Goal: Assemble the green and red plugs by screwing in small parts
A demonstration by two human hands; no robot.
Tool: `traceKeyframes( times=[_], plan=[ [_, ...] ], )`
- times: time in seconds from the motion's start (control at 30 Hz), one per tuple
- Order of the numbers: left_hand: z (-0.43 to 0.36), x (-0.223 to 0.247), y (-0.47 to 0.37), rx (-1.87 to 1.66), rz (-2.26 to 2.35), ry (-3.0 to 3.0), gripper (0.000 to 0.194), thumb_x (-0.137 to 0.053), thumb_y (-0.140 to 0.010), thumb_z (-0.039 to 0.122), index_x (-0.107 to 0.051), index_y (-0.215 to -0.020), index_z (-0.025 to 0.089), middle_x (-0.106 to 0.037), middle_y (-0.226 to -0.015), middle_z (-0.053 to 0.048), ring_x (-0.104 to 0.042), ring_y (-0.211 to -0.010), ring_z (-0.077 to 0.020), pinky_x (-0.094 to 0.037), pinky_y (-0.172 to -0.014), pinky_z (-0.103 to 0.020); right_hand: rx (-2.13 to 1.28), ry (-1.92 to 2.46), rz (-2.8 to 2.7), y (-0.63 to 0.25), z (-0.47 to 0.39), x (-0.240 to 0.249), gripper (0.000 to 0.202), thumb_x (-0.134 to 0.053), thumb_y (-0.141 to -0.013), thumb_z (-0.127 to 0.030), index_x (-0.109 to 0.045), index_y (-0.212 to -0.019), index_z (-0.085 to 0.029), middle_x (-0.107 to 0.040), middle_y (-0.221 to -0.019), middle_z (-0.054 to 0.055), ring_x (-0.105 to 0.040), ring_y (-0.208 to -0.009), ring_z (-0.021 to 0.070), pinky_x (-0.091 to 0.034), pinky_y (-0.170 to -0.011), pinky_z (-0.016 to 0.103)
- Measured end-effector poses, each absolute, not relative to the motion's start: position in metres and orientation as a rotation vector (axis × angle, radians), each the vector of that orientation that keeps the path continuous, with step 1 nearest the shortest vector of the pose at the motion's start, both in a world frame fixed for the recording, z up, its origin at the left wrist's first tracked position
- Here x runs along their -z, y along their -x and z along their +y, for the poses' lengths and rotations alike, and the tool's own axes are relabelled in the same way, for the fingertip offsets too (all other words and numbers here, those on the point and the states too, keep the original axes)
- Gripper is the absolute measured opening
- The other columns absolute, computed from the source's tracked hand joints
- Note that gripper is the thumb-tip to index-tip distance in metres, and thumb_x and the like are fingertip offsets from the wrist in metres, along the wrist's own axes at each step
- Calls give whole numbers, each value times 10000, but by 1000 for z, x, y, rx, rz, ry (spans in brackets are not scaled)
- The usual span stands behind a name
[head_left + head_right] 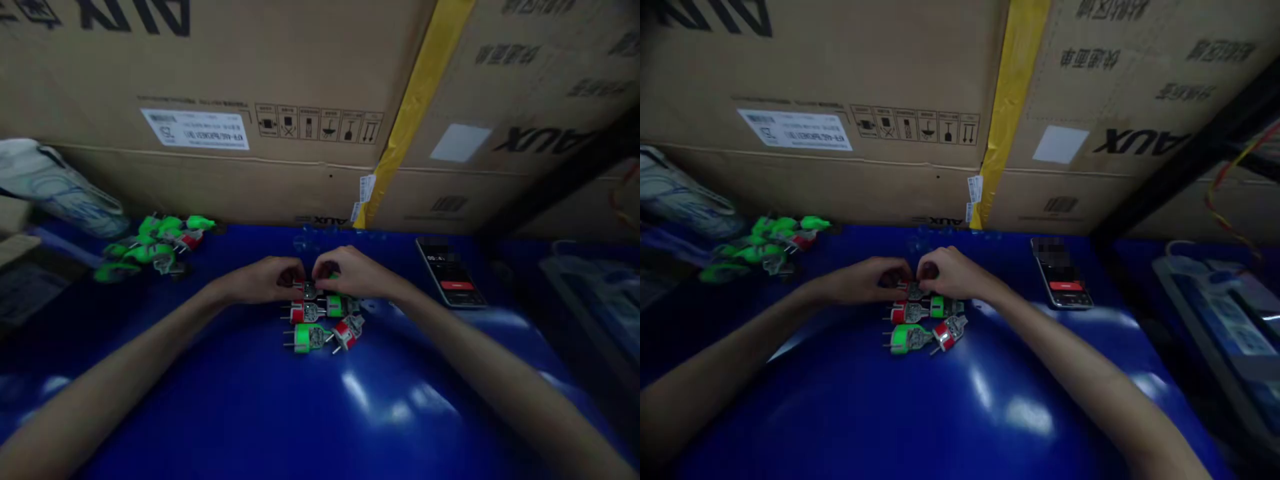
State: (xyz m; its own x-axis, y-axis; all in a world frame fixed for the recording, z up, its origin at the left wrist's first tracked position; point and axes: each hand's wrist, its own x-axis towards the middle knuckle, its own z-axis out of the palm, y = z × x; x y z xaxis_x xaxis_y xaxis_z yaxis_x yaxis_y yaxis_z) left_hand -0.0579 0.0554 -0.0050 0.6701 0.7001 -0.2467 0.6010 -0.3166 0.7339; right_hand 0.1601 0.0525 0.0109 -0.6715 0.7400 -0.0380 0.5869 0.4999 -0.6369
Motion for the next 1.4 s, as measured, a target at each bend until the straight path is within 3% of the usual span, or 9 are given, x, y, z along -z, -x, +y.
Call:
traceKeyframes(
  times=[0.7, 1.4],
  plan=[
    [57, 11, 61, -160, 977, -2016, 352, -663, -815, 479, -586, -944, 161, -660, -839, -21, -613, -759, -159, -449, -645, -226, -879, 1187, -2506, -152, 47, -2, 68, -699, -771, -134, -733, -828, -141, -725, -757, 29, -613, -674, 111, -393, -632, 222],
    [55, 8, 58, -161, 991, -2011, 337, -662, -802, 464, -583, -918, 159, -659, -832, -28, -610, -753, -168, -450, -642, -237, -626, 1227, -2653, -154, 42, -7, 139, -665, -809, -223, -733, -906, -150, -733, -917, 81, -641, -856, 183, -405, -721, 263]
  ],
)
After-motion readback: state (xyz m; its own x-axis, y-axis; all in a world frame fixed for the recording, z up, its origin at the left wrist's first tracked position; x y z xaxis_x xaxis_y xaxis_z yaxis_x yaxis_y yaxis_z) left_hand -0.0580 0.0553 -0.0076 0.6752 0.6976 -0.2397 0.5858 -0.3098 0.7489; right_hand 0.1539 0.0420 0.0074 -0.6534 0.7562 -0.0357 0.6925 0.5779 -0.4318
